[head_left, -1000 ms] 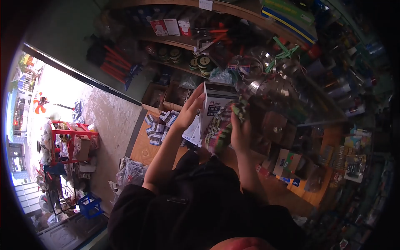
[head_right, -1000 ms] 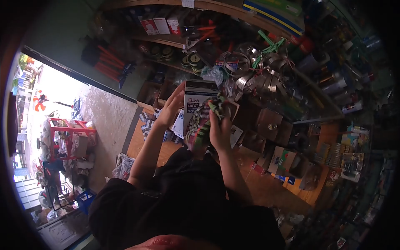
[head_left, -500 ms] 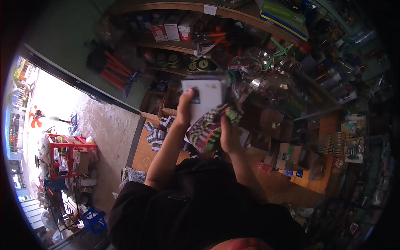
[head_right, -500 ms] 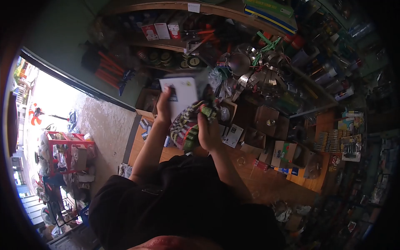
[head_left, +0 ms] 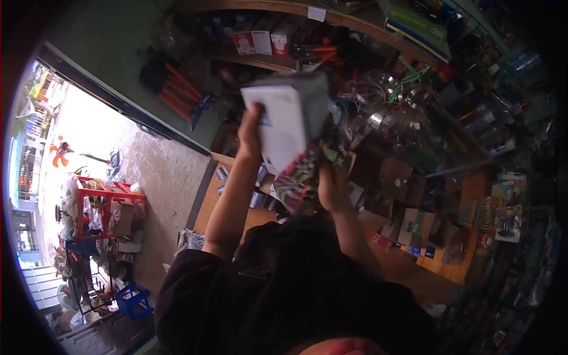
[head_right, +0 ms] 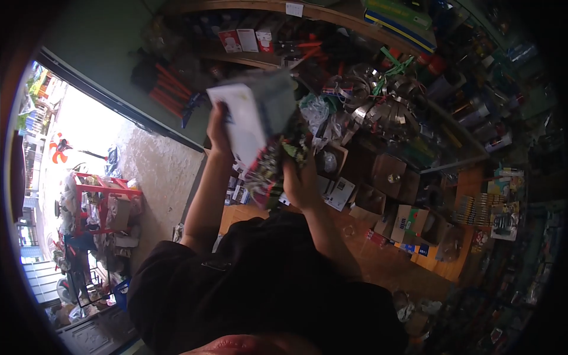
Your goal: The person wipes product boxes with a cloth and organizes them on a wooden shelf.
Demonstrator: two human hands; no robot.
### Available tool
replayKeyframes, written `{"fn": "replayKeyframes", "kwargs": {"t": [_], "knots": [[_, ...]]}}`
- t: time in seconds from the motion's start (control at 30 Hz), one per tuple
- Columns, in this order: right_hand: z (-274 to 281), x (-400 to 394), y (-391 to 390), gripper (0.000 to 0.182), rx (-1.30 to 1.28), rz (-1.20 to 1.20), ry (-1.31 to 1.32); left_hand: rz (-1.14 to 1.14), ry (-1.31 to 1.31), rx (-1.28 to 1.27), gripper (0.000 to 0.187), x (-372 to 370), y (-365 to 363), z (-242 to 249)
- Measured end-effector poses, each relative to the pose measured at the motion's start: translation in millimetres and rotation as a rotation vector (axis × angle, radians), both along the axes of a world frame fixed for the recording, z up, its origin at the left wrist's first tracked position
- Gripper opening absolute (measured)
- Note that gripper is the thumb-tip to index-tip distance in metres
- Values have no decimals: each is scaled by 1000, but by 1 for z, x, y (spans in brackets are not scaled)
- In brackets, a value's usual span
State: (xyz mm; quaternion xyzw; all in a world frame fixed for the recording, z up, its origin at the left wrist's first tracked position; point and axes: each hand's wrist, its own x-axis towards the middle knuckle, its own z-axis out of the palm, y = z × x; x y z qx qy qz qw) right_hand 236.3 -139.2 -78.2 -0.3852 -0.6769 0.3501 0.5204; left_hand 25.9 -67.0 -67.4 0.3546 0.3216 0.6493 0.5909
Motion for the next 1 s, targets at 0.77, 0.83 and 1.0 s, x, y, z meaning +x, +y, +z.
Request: {"fn": "replayKeyframes", "kwargs": {"t": [0.77, 0.83, 1.0], "knots": [[-15, 93, 56, 82, -306, 184, 494, -172, -123, 256, 97, 21, -56, 23], [-22, 94, 40, 86, -297, 200, 504, -11, -149, 206, 79, 29, -30, 38], [19, 106, 34, 91, -109, 265, 405, -181, 135, -148, 56, 78, 12, 50]]}}
